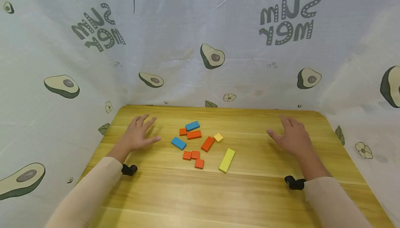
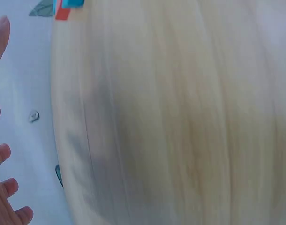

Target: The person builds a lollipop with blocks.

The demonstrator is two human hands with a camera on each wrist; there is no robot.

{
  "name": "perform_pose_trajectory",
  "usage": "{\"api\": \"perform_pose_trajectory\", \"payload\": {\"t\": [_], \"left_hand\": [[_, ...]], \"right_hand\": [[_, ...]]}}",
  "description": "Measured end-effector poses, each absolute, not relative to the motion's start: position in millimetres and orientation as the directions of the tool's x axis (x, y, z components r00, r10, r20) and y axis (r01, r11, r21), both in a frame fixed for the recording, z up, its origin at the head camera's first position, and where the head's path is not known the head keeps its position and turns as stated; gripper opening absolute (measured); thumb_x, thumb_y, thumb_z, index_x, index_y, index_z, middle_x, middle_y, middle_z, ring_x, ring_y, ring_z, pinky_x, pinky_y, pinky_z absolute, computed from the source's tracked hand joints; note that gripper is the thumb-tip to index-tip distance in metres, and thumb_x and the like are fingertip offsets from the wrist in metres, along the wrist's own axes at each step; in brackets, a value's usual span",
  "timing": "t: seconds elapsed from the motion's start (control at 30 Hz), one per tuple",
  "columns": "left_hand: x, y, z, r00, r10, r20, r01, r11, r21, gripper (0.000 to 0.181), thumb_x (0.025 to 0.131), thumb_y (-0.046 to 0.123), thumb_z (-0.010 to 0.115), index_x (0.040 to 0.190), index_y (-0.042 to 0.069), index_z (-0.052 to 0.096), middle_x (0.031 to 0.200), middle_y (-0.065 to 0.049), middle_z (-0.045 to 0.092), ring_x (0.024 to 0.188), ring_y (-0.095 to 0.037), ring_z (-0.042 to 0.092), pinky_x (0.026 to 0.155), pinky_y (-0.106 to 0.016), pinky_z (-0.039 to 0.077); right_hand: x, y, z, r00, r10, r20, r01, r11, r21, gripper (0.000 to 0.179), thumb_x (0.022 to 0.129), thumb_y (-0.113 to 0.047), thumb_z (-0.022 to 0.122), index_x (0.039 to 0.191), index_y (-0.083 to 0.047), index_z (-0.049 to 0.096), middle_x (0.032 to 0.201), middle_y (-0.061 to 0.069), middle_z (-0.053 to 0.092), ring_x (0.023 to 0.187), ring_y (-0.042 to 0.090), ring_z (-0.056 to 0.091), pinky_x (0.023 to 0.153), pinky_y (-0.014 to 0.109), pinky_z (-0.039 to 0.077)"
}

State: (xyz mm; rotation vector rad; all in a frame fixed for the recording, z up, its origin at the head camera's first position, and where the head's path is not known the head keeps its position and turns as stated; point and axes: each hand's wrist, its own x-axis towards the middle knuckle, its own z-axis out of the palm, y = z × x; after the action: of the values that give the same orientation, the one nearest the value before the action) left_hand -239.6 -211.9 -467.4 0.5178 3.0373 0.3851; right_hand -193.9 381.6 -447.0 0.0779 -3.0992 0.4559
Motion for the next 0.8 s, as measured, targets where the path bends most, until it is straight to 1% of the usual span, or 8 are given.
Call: {"api": "perform_pose_trajectory", "payload": {"t": [0.13, 0.23, 0.3, 0.33, 0.47, 0.6, 0.67, 0.8], "left_hand": [[-234.2, -195.0, -467.0, -0.934, 0.354, 0.052, 0.352, 0.883, 0.311, 0.089, 0.096, 0.068, 0.060, 0.168, 0.026, 0.030, 0.170, -0.018, 0.028, 0.152, -0.051, 0.028, 0.121, -0.070, 0.027], [-229.4, -182.0, -467.8, -0.929, 0.364, 0.074, 0.365, 0.860, 0.355, 0.085, 0.098, 0.066, 0.059, 0.169, 0.029, 0.028, 0.168, -0.015, 0.033, 0.149, -0.047, 0.032, 0.119, -0.067, 0.033], [-226.0, -173.4, -468.4, -0.923, 0.375, 0.081, 0.377, 0.846, 0.377, 0.084, 0.099, 0.066, 0.058, 0.168, 0.030, 0.028, 0.166, -0.015, 0.035, 0.148, -0.046, 0.034, 0.117, -0.066, 0.035], [-224.1, -169.6, -468.8, -0.921, 0.382, 0.079, 0.382, 0.839, 0.387, 0.083, 0.099, 0.066, 0.058, 0.168, 0.030, 0.028, 0.165, -0.015, 0.036, 0.147, -0.045, 0.035, 0.117, -0.066, 0.036], [-217.4, -156.2, -468.4, -0.909, 0.410, 0.074, 0.402, 0.815, 0.416, 0.081, 0.100, 0.063, 0.059, 0.167, 0.025, 0.033, 0.164, -0.016, 0.039, 0.146, -0.045, 0.037, 0.115, -0.067, 0.037], [-214.1, -145.0, -466.9, -0.902, 0.427, 0.069, 0.412, 0.801, 0.433, 0.079, 0.100, 0.061, 0.060, 0.166, 0.024, 0.035, 0.164, -0.015, 0.039, 0.146, -0.043, 0.038, 0.116, -0.065, 0.038], [-213.0, -140.0, -466.6, -0.901, 0.429, 0.067, 0.413, 0.797, 0.440, 0.078, 0.100, 0.060, 0.060, 0.166, 0.025, 0.036, 0.163, -0.014, 0.040, 0.145, -0.042, 0.039, 0.116, -0.063, 0.040], [-209.6, -131.1, -467.7, -0.899, 0.433, 0.066, 0.413, 0.789, 0.455, 0.077, 0.100, 0.058, 0.062, 0.164, 0.022, 0.039, 0.162, -0.014, 0.042, 0.144, -0.041, 0.040, 0.114, -0.062, 0.042]], "right_hand": [[-186.8, 357.5, -451.1, -0.998, -0.058, -0.012, -0.049, 0.926, -0.374, 0.097, 0.104, -0.061, 0.055, 0.163, 0.007, 0.021, 0.153, 0.049, 0.027, 0.137, 0.073, 0.022, 0.106, 0.083, 0.026], [-181.1, 338.9, -455.0, -0.998, -0.069, -0.005, -0.060, 0.902, -0.428, 0.094, 0.104, -0.060, 0.056, 0.163, 0.005, 0.024, 0.153, 0.047, 0.029, 0.138, 0.071, 0.023, 0.105, 0.083, 0.028], [-177.7, 326.7, -457.3, -0.997, -0.074, 0.003, -0.068, 0.890, -0.451, 0.092, 0.103, -0.060, 0.057, 0.163, 0.004, 0.027, 0.153, 0.046, 0.031, 0.138, 0.070, 0.024, 0.105, 0.083, 0.029], [-175.9, 320.2, -458.8, -0.997, -0.079, 0.010, -0.075, 0.885, -0.459, 0.091, 0.103, -0.059, 0.059, 0.162, 0.004, 0.028, 0.153, 0.045, 0.032, 0.138, 0.069, 0.025, 0.105, 0.082, 0.030], [-168.6, 296.9, -464.9, -0.993, -0.106, 0.045, -0.115, 0.867, -0.485, 0.087, 0.102, -0.054, 0.064, 0.160, 0.003, 0.034, 0.151, 0.041, 0.038, 0.138, 0.066, 0.029, 0.105, 0.081, 0.032], [-162.2, 279.5, -469.2, -0.991, -0.121, 0.062, -0.136, 0.853, -0.504, 0.084, 0.100, -0.051, 0.069, 0.159, 0.002, 0.038, 0.149, 0.038, 0.043, 0.136, 0.063, 0.033, 0.104, 0.079, 0.035], [-159.8, 272.5, -471.6, -0.991, -0.124, 0.058, -0.136, 0.850, -0.508, 0.085, 0.099, -0.051, 0.070, 0.159, 0.001, 0.039, 0.147, 0.037, 0.045, 0.135, 0.061, 0.035, 0.103, 0.078, 0.037], [-154.7, 260.7, -479.5, -0.991, -0.131, 0.029, -0.127, 0.850, -0.511, 0.091, 0.095, -0.054, 0.073, 0.159, 0.000, 0.039, 0.142, 0.036, 0.048, 0.132, 0.057, 0.039, 0.099, 0.074, 0.043]]}}
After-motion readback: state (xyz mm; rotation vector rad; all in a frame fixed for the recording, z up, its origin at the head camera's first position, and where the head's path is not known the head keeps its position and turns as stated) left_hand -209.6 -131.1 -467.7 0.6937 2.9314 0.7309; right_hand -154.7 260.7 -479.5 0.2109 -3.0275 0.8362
